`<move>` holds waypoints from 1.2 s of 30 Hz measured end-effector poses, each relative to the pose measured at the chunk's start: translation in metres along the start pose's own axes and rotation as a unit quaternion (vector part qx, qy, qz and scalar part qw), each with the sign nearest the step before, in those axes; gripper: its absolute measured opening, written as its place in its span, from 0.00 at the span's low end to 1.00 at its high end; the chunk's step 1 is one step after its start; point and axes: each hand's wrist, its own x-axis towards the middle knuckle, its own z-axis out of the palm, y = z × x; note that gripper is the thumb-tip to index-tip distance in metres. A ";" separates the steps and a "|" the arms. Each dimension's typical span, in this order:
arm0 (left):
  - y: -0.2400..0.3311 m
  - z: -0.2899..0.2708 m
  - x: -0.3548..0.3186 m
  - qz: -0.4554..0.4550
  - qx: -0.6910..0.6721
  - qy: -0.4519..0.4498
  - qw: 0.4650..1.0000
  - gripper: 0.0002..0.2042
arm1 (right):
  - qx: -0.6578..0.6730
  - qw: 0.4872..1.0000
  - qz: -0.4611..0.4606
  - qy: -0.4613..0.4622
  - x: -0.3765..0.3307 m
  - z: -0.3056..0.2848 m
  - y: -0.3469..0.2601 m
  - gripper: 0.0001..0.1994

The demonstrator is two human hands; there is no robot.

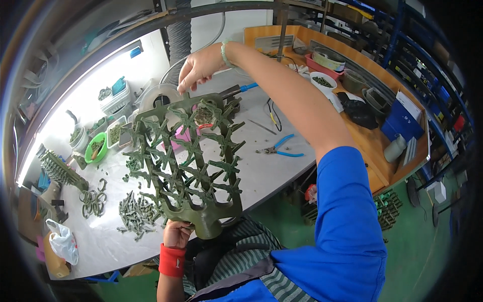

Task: The person uses a soldering iron to melt and fuse plastic components together on a large green frame, then uses pliers to clip small plastic pieces and attaches them to the frame by hand.

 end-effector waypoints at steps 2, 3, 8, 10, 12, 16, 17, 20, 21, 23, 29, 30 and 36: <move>-0.001 -0.001 -0.001 -0.005 -0.006 -0.004 1.000 0.18 | 0.059 0.997 0.011 -0.037 -0.004 0.003 -0.001 0.18; -0.001 -0.002 -0.001 -0.008 -0.004 -0.011 1.000 0.18 | 0.115 0.990 0.025 -0.072 -0.006 0.005 -0.002 0.19; -0.005 0.004 -0.001 0.021 0.022 0.007 1.000 0.19 | 0.112 0.990 0.036 -0.074 -0.028 0.005 -0.009 0.16; -0.006 0.007 0.003 0.009 0.036 -0.002 0.999 0.19 | 0.084 0.992 0.041 -0.084 -0.036 0.003 -0.012 0.16; -0.009 0.011 0.008 0.024 0.033 -0.019 0.999 0.19 | 0.057 0.991 0.044 -0.109 -0.044 0.000 -0.013 0.15; -0.018 0.024 0.026 0.062 0.067 -0.069 0.993 0.21 | -0.061 0.991 0.013 -0.119 -0.070 -0.003 -0.018 0.15; -0.018 0.028 0.030 0.057 0.072 -0.096 0.991 0.22 | -0.098 0.988 -0.009 -0.119 -0.078 -0.004 -0.023 0.16; -0.027 0.044 0.044 0.068 0.070 -0.123 0.988 0.23 | -0.131 0.986 0.028 -0.098 -0.116 -0.004 -0.047 0.15; -0.028 0.048 0.045 0.073 0.071 -0.146 0.984 0.22 | -0.137 0.985 0.072 -0.082 -0.127 0.000 -0.056 0.15; -0.028 0.049 0.041 0.125 0.281 -0.157 0.938 0.26 | -0.203 0.977 0.027 -0.062 -0.158 -0.001 -0.075 0.14; -0.013 0.038 0.016 0.044 0.340 -0.199 0.918 0.15 | -0.211 0.968 0.112 0.082 -0.272 0.014 -0.098 0.06; -0.014 0.041 0.017 0.030 0.356 -0.207 0.911 0.13 | -0.225 0.962 0.130 0.086 -0.290 0.016 -0.103 0.06; -0.046 0.077 0.044 -0.074 0.413 -0.303 0.856 0.11 | -0.197 0.924 0.310 0.111 -0.389 0.051 -0.131 0.14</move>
